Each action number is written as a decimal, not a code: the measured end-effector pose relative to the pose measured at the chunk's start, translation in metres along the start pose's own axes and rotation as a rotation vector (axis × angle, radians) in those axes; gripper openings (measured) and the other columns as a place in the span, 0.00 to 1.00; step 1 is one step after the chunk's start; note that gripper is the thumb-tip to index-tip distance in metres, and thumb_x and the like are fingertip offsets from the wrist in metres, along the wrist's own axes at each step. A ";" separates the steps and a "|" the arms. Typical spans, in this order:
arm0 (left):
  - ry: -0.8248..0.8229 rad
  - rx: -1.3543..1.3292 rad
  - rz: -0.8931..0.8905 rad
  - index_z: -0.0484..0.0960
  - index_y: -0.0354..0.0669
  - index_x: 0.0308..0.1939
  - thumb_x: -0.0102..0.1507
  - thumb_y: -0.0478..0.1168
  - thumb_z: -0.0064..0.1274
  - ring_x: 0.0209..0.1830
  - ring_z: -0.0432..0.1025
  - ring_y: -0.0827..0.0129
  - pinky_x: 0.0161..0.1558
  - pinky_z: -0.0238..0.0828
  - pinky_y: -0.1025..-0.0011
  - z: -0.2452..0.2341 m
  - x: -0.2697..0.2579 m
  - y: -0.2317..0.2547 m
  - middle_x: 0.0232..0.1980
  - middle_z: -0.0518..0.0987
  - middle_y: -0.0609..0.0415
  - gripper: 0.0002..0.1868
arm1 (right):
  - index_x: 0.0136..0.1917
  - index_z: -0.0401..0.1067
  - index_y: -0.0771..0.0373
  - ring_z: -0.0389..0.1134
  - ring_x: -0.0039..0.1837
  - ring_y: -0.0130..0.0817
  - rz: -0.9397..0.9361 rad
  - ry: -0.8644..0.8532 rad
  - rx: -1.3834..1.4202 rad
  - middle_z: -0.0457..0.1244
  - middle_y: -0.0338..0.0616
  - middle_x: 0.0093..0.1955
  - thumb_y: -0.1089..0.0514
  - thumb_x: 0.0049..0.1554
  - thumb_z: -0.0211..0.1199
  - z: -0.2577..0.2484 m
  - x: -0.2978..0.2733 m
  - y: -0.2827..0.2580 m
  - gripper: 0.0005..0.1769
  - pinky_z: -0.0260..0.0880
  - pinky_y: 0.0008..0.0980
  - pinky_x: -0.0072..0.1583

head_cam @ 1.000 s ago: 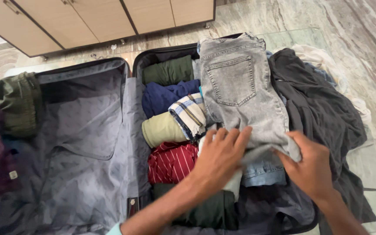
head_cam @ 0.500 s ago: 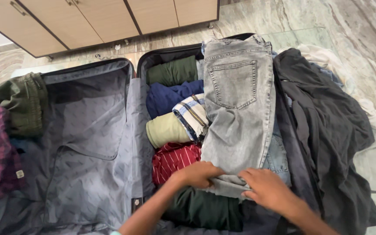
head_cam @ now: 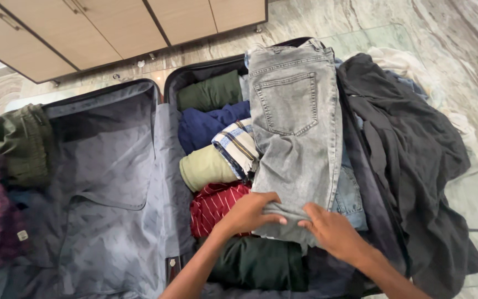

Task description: The person folds and rolls several items of clothing, including a shirt and trousers, and places them into an open suitcase.

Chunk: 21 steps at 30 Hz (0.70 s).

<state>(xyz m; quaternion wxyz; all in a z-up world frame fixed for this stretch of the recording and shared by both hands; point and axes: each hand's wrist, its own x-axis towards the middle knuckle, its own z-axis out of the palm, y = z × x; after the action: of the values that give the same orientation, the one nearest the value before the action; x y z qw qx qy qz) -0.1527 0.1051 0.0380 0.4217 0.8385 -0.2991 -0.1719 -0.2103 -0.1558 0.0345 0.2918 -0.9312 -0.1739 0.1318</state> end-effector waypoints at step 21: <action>0.217 -0.176 -0.515 0.84 0.34 0.47 0.62 0.56 0.60 0.38 0.77 0.62 0.42 0.72 0.66 0.072 -0.026 0.023 0.40 0.82 0.44 0.25 | 0.66 0.69 0.58 0.71 0.46 0.49 -0.070 -0.257 0.137 0.69 0.54 0.42 0.37 0.60 0.58 0.001 0.006 0.056 0.29 0.69 0.45 0.48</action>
<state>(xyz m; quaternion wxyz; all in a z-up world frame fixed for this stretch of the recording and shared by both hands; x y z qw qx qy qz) -0.2201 0.0677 0.0156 0.4646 0.8607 -0.0134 -0.2077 -0.1911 -0.1963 -0.0002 0.3343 -0.8781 -0.2326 0.2511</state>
